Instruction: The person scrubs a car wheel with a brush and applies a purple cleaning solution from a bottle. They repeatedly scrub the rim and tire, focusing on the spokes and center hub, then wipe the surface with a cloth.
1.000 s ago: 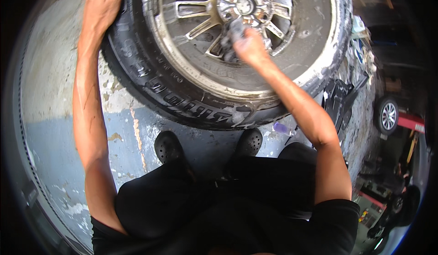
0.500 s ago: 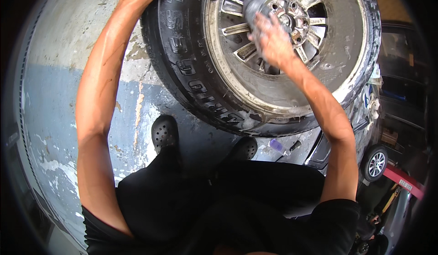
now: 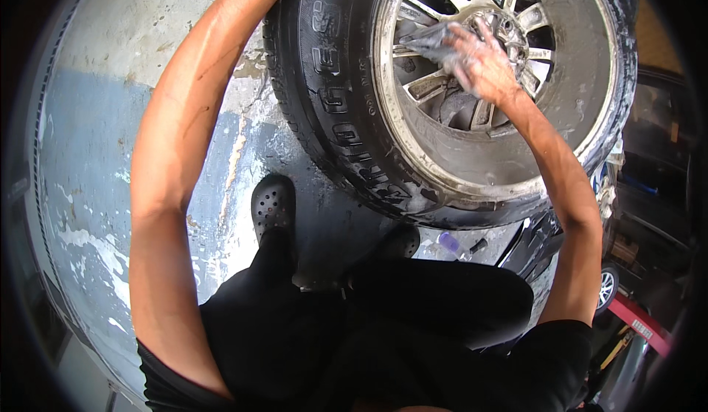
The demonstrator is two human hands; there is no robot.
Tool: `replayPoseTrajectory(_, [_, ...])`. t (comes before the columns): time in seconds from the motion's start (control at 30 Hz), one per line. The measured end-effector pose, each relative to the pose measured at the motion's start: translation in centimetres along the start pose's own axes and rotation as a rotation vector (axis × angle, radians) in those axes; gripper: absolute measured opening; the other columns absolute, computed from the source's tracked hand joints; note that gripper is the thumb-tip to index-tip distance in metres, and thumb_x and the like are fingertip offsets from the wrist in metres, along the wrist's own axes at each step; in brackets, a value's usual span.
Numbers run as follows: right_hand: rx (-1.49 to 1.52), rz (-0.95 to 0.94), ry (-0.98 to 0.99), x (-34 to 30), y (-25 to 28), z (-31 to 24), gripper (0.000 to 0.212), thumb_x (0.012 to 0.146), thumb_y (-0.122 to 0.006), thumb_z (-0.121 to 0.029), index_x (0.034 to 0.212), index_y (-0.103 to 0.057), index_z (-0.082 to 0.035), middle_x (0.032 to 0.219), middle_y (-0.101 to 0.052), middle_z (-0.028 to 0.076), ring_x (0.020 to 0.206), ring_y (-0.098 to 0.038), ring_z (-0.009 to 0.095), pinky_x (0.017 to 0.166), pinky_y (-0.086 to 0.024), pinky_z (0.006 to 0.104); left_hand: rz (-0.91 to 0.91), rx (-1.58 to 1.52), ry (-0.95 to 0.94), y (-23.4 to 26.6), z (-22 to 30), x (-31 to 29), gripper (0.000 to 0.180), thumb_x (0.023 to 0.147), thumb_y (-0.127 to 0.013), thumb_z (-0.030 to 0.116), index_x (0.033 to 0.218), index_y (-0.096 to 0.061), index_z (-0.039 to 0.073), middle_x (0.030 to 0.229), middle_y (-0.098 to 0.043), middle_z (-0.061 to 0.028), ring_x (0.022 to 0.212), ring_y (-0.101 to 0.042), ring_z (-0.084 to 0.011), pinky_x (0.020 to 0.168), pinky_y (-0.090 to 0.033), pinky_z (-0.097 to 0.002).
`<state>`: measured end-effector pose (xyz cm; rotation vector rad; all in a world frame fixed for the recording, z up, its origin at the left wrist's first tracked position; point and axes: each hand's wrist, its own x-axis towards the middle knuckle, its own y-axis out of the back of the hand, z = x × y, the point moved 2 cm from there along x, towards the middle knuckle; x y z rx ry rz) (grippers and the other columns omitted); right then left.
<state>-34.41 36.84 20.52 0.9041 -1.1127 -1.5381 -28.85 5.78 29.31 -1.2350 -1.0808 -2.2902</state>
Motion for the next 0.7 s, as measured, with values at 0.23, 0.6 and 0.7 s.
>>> replayPoseTrajectory(0.23, [0.023,0.226,-0.129,0.2,-1.8,-1.2,0.022,0.084,-0.063,-0.017,0.103,-0.070,-0.009,0.113,-0.061,0.009,0.125,-0.049,0.025,0.115,-0.026,0.0508,-0.005,0.046,-0.014,-0.1,-0.8,0.2,0.037,0.100,-0.047,0.025,0.126,-0.059,0.003,0.140,-0.050,-0.0160,0.137,-0.037,-0.0324,0.114,-0.027,-0.0431])
replayPoseTrajectory(0.6, [-0.073,-0.041,-0.190,0.7,0.6,2.7,0.028,0.092,-0.057,-0.034,0.111,-0.070,-0.018,0.138,-0.050,0.000,0.142,-0.029,0.020,0.119,-0.016,0.0492,-0.075,-0.089,0.050,-1.2,-0.3,1.1,0.039,0.102,-0.043,0.027,0.129,-0.057,0.003,0.145,-0.045,-0.0157,0.141,-0.029,-0.0343,0.117,-0.020,-0.0439])
replayPoseTrajectory(0.7, [-0.044,0.019,-0.400,2.5,2.3,2.6,0.034,0.087,-0.061,-0.035,0.112,-0.067,-0.013,0.129,-0.056,0.015,0.127,-0.046,0.028,0.110,-0.028,0.0461,-0.138,-0.135,0.118,-0.3,-0.4,0.4,0.039,0.101,-0.045,0.026,0.131,-0.056,0.004,0.150,-0.038,-0.0147,0.144,-0.023,-0.0336,0.118,-0.016,-0.0434])
